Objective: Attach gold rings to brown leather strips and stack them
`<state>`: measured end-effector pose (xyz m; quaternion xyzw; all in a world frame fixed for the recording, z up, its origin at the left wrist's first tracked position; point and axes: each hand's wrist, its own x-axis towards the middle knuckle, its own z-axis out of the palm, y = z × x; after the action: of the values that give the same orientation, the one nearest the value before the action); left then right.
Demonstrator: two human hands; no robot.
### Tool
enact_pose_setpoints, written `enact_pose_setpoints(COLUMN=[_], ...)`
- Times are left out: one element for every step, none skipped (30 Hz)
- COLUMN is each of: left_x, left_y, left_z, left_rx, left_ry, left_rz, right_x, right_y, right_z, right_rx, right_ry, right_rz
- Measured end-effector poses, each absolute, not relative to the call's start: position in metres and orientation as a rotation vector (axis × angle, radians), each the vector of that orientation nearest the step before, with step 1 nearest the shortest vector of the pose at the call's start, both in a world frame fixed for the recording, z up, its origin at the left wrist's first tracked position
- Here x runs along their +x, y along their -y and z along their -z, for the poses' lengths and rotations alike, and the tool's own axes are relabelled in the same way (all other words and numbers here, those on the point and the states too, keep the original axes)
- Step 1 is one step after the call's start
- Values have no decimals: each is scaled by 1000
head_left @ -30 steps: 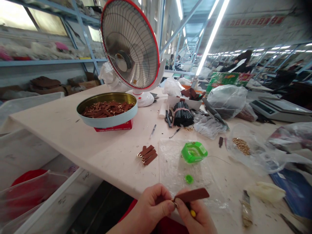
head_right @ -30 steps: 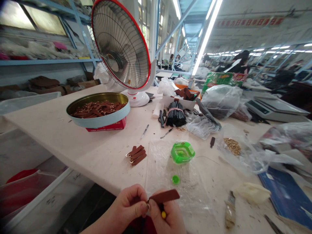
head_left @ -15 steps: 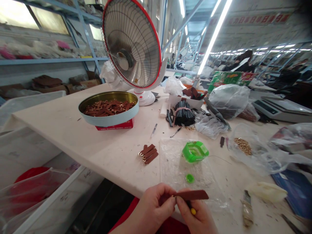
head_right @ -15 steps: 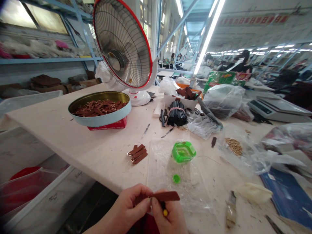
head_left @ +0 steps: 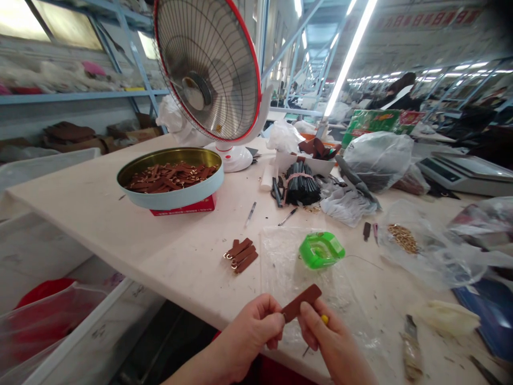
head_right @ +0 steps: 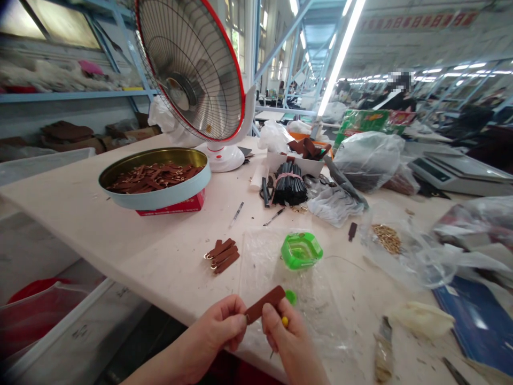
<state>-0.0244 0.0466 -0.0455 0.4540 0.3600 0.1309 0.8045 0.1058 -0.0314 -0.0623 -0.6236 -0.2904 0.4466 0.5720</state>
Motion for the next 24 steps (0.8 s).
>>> enact_pose_setpoints(left_x=[-23, -22, -21, -19, -17, -15, -12, -9, -5, -2, 2, 5, 7, 9, 10, 11, 11, 10, 9, 8, 7, 6, 5, 4], left_y=[-48, -50, -51, -53, -55, -57, -59, -61, -63, -64, -66, -67, -68, -69, -69, -70, -69, -69, -68, -68, -67, -66, -65, -65], left_z=[46, 47, 49, 50, 51, 52, 53, 53, 52, 52, 51, 50, 50, 50, 50, 51, 52, 54, 55, 55, 56, 56, 56, 56], left_rx=[980, 994, 1009, 1019, 1023, 1020, 1016, 1011, 1009, 1014, 1021, 1029, 1037, 1043, 1050, 1056, 1060, 1064, 1065, 1065, 1064, 1066, 1070, 1075], left_ry=[-775, -780, -787, -793, -797, -803, -809, -817, -826, -834, -842, -847, -851, -855, -859, -865, -873, -880, -887, -893, -895, -894, -891, -887], left_rz=[-286, -291, -293, -292, -288, -279, -270, -263, -259, -259, -263, -270, -279, -285, -289, -290, -287, -285, -284, -285, -287, -288, -291, -295], right_x=[113, 121, 129, 137, 145, 152, 157, 161, 164, 166, 167, 167, 168, 168, 168, 168, 168, 168, 169, 169, 169, 170, 170, 171], right_y=[33, 36, 39, 43, 47, 50, 53, 55, 55, 55, 53, 51, 49, 46, 45, 43, 43, 42, 43, 43, 44, 44, 44, 44], right_z=[61, 60, 59, 59, 60, 61, 63, 66, 69, 72, 75, 78, 81, 84, 87, 89, 92, 94, 96, 98, 100, 102, 103, 105], right_rx=[-1464, -1475, -1495, -1521, -1548, -1570, -1583, -1586, -1584, -1586, -1603, -1629, -1659, -1683, -1700, -1706, -1705, -1703, -1707, -1710, -1711, -1711, -1711, -1713], right_ry=[662, 642, 624, 604, 581, 554, 518, 480, 446, 424, 416, 419, 427, 436, 441, 443, 445, 449, 455, 461, 465, 468, 474, 480], right_rz=[-961, -860, -760, -676, -614, -581, -565, -550, -522, -492, -453, -415, -389, -381, -387, -399, -413, -427, -432, -428, -417, -404, -397, -394])
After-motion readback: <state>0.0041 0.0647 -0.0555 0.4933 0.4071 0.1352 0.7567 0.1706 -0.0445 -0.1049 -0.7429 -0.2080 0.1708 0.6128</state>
